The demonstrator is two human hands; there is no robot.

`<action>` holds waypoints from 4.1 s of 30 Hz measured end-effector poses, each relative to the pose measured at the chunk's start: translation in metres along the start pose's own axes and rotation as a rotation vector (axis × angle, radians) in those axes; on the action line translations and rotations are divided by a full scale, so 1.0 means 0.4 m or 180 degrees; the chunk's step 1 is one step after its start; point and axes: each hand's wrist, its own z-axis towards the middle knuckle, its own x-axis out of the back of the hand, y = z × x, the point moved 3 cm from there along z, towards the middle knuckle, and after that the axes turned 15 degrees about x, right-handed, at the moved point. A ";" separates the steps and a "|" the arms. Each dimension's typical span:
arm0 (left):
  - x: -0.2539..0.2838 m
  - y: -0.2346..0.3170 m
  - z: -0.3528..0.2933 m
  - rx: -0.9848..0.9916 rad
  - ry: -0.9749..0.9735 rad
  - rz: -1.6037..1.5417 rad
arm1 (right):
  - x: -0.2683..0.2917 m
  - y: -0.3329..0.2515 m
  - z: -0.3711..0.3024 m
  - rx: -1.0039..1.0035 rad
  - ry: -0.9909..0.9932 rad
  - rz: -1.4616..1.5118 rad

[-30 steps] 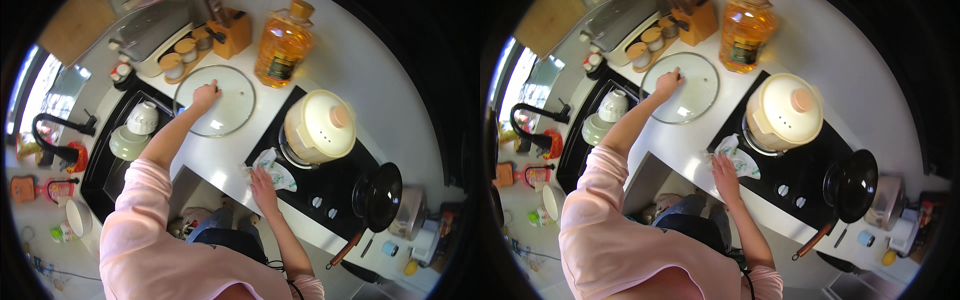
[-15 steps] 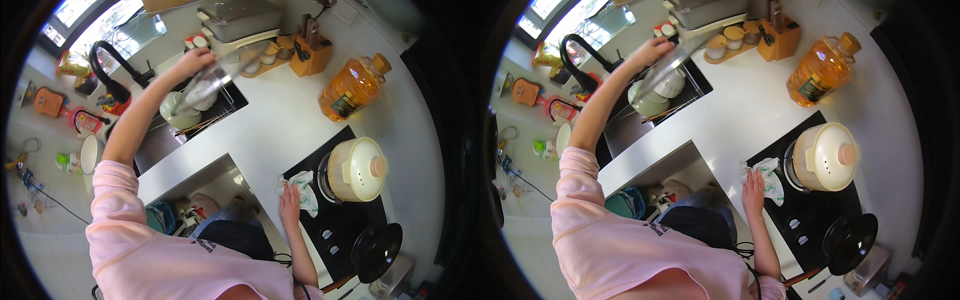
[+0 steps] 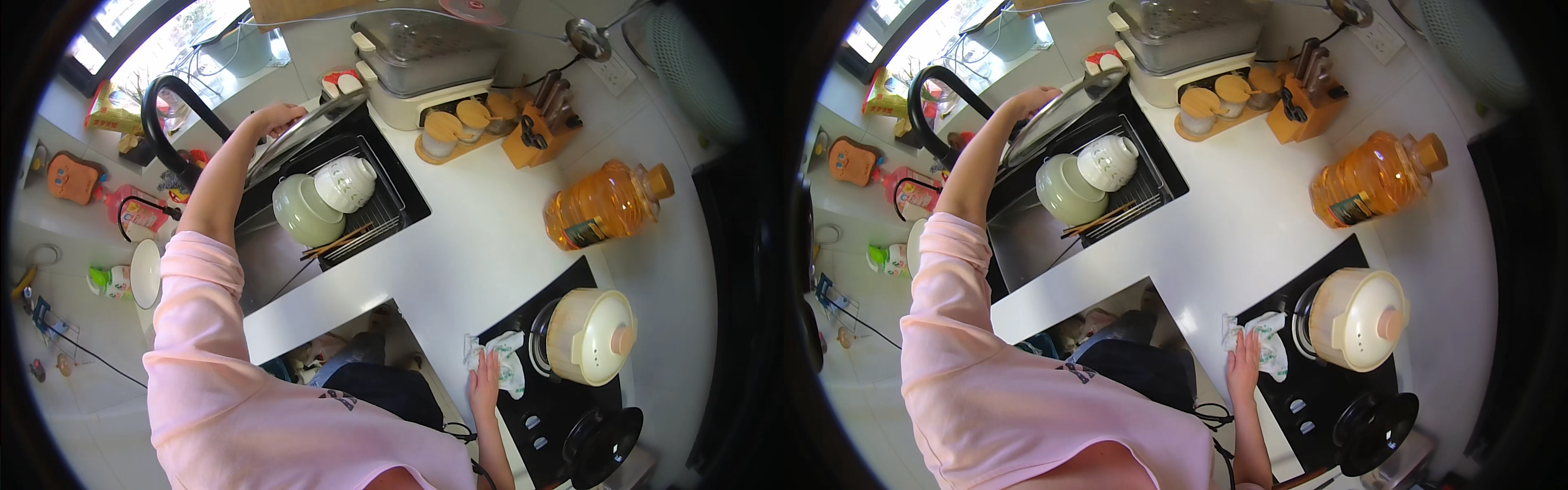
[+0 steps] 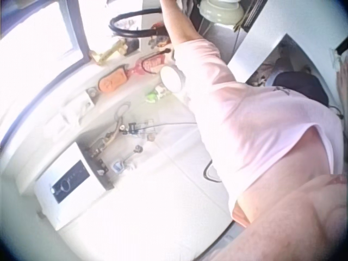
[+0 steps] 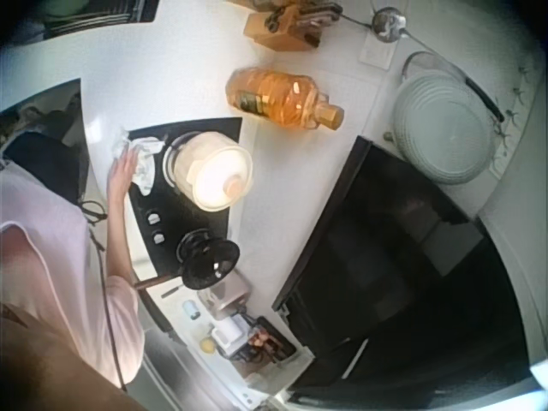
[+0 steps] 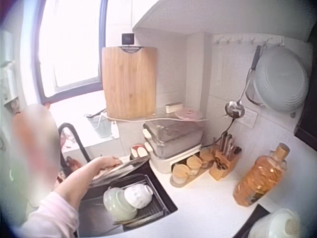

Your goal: The person pours oil into a wok on the stove, swirls it to coat the surface, then washes a bowl and places it on a drying rack. They wipe the countertop and stove, wash their hands, and dry them with a towel.

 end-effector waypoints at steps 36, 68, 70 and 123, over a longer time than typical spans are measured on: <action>-0.065 -0.109 0.334 -0.0279 -0.0457 0.1037 | -0.045 0.193 0.877 0.0069 0.0942 -0.0798; -0.089 -0.095 0.280 -0.0215 0.1004 0.1379 | -0.068 0.077 0.637 0.0170 0.1315 0.0769; -0.033 -0.116 0.285 -0.0835 0.1693 0.1554 | 0.045 0.250 0.646 -0.0815 0.1788 0.0792; -0.186 -0.932 -0.688 -0.0737 0.2473 -0.1390 | -0.354 -1.153 0.722 0.3000 -0.1584 0.2749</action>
